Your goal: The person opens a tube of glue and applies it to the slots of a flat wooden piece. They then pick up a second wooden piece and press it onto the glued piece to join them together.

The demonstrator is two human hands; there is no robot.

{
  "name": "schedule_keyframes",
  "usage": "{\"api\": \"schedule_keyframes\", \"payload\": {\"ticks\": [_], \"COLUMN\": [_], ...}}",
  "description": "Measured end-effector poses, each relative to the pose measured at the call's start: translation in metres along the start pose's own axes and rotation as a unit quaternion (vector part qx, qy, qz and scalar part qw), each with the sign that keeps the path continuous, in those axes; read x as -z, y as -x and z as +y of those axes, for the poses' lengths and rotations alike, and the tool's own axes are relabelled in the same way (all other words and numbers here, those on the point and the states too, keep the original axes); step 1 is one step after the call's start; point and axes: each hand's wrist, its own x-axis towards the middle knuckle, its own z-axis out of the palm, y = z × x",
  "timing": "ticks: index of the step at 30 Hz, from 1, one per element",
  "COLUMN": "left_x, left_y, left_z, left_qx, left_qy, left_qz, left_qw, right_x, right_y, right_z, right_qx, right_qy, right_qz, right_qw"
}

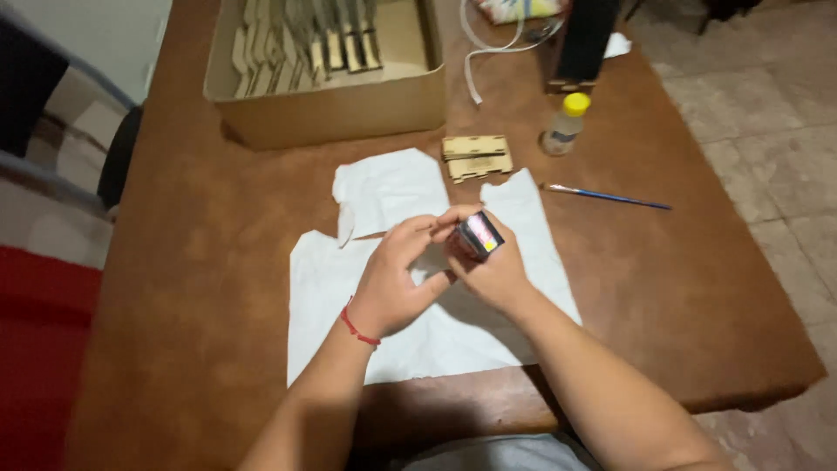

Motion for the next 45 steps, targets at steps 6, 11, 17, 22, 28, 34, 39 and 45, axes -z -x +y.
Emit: {"api": "schedule_keyframes", "payload": {"ticks": [6, 11, 17, 22, 28, 34, 39, 45], "left_x": [-0.001, -0.016, -0.012, -0.013, -0.007, -0.024, -0.058, -0.047], "left_y": [0.012, 0.017, 0.017, 0.018, 0.011, 0.007, 0.020, 0.013], "left_z": [-0.019, -0.022, -0.024, -0.022, -0.025, -0.033, -0.015, -0.003], "left_qx": [-0.132, -0.131, -0.072, 0.004, 0.150, 0.303, 0.400, 0.400], "left_qy": [-0.020, -0.003, 0.049, 0.114, 0.211, 0.416, 0.618, 0.608], "left_qz": [0.105, 0.034, 0.012, -0.007, 0.170, 0.070, 0.017, -0.012], "left_qw": [0.985, 0.991, 0.996, 0.993, 0.951, 0.854, 0.677, 0.685], "right_x": [0.026, 0.031, 0.042, 0.043, 0.066, 0.058, 0.057, 0.052], "right_y": [0.007, 0.010, -0.001, -0.007, -0.015, -0.012, 0.015, 0.018], "right_z": [-0.018, -0.013, -0.014, -0.036, -0.032, -0.018, -0.031, -0.044], "right_qx": [-0.039, -0.062, -0.122, -0.165, -0.132, -0.033, 0.276, 0.204], "right_qy": [0.111, 0.055, 0.068, 0.105, 0.115, -0.086, 0.203, 0.274], "right_qz": [-0.175, -0.269, -0.307, -0.338, -0.270, 0.053, 0.119, 0.072], "right_qw": [0.978, 0.960, 0.941, 0.920, 0.947, 0.994, 0.932, 0.937]}}
